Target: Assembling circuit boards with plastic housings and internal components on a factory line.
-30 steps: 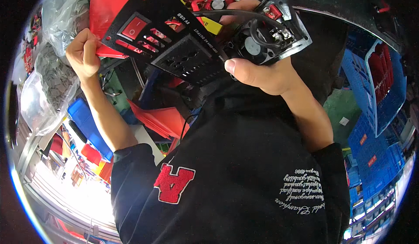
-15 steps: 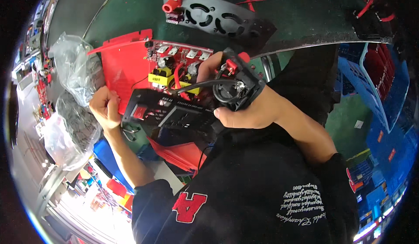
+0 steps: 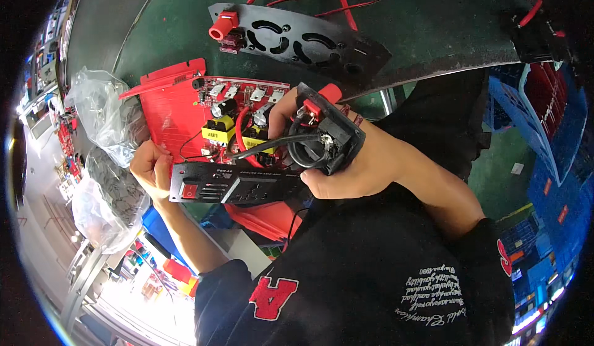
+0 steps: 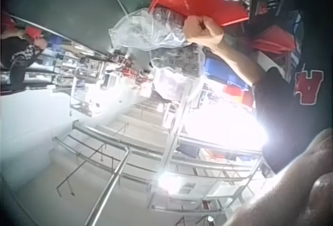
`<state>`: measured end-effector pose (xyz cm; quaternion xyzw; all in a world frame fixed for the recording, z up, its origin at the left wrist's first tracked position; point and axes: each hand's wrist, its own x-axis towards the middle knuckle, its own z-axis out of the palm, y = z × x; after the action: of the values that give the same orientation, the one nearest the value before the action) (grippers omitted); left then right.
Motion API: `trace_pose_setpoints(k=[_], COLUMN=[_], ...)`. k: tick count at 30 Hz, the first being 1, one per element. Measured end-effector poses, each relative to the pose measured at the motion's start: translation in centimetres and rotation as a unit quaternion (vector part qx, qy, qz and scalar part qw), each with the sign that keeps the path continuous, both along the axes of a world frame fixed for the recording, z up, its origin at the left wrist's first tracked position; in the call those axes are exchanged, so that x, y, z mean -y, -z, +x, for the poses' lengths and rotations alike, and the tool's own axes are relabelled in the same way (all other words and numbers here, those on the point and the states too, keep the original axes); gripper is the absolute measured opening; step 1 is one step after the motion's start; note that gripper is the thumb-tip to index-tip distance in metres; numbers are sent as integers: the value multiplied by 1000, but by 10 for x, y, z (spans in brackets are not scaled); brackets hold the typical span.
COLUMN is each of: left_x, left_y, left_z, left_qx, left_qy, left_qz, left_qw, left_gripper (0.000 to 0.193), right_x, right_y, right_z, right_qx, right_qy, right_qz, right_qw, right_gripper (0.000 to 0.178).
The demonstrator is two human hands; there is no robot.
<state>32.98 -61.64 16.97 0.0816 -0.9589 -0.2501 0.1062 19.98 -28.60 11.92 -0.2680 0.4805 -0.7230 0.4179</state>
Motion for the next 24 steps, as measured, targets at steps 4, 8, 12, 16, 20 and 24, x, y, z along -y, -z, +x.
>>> trace_pose_setpoints(k=[4, 8, 12, 16, 20, 24], left_x=[-4, -2, -1, -1, -5, -5], left_y=[-1, -2, -1, -1, -4, 2], left_z=[-2, -2, -4, -1, -4, -4], left_qx=[3, 13, 11, -6, -9, -66], left_qy=[-13, -12, 5, 18, 13, 11], left_qz=[-2, -10, -33, -35, -56, -76], left_qw=[1000, 1000, 999, 999, 998, 995], left_gripper=[16, 17, 20, 17, 15, 14], right_x=[-2, 3, 5, 25, 48, 67], right_y=[-3, -5, -17, -41, -52, -77], right_z=[-3, -5, -10, 11, 18, 6], right_qx=[25, -23, 84, 115, 1, 39], right_qy=[-14, 19, -21, 41, 82, 23], right_qz=[9, 5, 69, 130, 192, 197], right_qw=[1000, 1000, 994, 984, 978, 979], right_gripper=[49, 49, 55, 59, 50, 29])
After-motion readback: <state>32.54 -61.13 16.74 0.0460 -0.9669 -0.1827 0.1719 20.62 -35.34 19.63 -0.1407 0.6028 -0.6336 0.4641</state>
